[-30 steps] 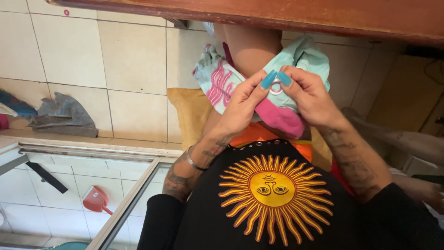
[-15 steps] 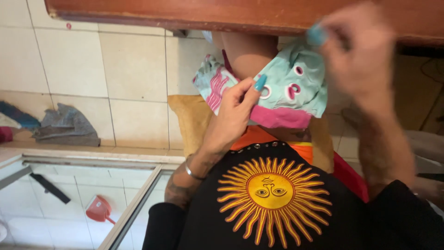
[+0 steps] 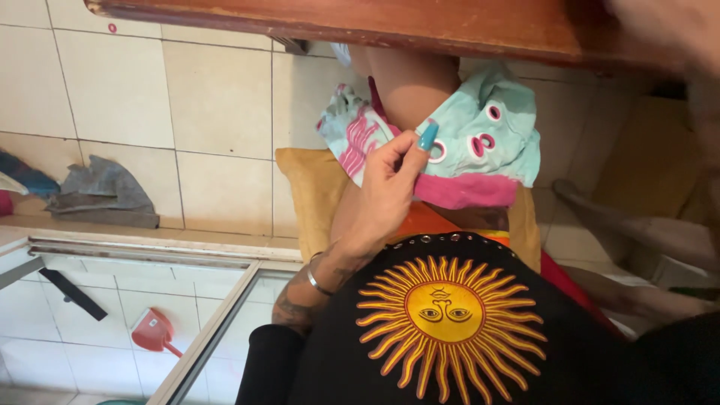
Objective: Trimming and cutting holes in a patterned leather piece using scissors and pliers
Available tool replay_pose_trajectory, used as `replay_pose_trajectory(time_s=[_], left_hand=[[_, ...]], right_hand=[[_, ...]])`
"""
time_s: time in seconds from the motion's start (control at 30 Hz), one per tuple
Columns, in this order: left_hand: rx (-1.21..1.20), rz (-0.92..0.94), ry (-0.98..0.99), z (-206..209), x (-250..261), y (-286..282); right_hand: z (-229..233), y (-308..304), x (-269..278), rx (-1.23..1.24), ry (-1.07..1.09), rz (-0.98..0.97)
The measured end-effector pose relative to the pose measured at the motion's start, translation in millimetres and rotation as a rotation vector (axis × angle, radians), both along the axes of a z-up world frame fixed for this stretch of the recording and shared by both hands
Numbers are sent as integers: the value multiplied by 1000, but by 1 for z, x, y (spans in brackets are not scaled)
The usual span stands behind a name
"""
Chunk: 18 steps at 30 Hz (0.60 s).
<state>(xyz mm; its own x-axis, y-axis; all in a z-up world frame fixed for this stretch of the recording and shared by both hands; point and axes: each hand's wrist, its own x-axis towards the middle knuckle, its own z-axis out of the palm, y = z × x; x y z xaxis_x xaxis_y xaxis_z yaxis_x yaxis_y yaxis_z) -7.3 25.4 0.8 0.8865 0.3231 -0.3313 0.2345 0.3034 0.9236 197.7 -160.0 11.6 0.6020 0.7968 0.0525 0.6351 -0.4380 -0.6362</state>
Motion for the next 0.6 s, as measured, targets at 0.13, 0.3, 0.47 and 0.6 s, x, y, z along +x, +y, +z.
replay_pose_trajectory(time_s=[0.13, 0.3, 0.47, 0.6], left_hand=[[9, -14, -34, -1, -4, 1], [63, -124, -39, 5, -2, 5], [94, -125, -159, 0, 0, 5], [103, -202, -115, 8, -1, 8]], right_hand=[[5, -7, -4, -15, 215, 41], [33, -15, -81, -136, 382, -60], [25, -36, -94, -205, 408, 167], [22, -28, -88, -654, 377, 222]])
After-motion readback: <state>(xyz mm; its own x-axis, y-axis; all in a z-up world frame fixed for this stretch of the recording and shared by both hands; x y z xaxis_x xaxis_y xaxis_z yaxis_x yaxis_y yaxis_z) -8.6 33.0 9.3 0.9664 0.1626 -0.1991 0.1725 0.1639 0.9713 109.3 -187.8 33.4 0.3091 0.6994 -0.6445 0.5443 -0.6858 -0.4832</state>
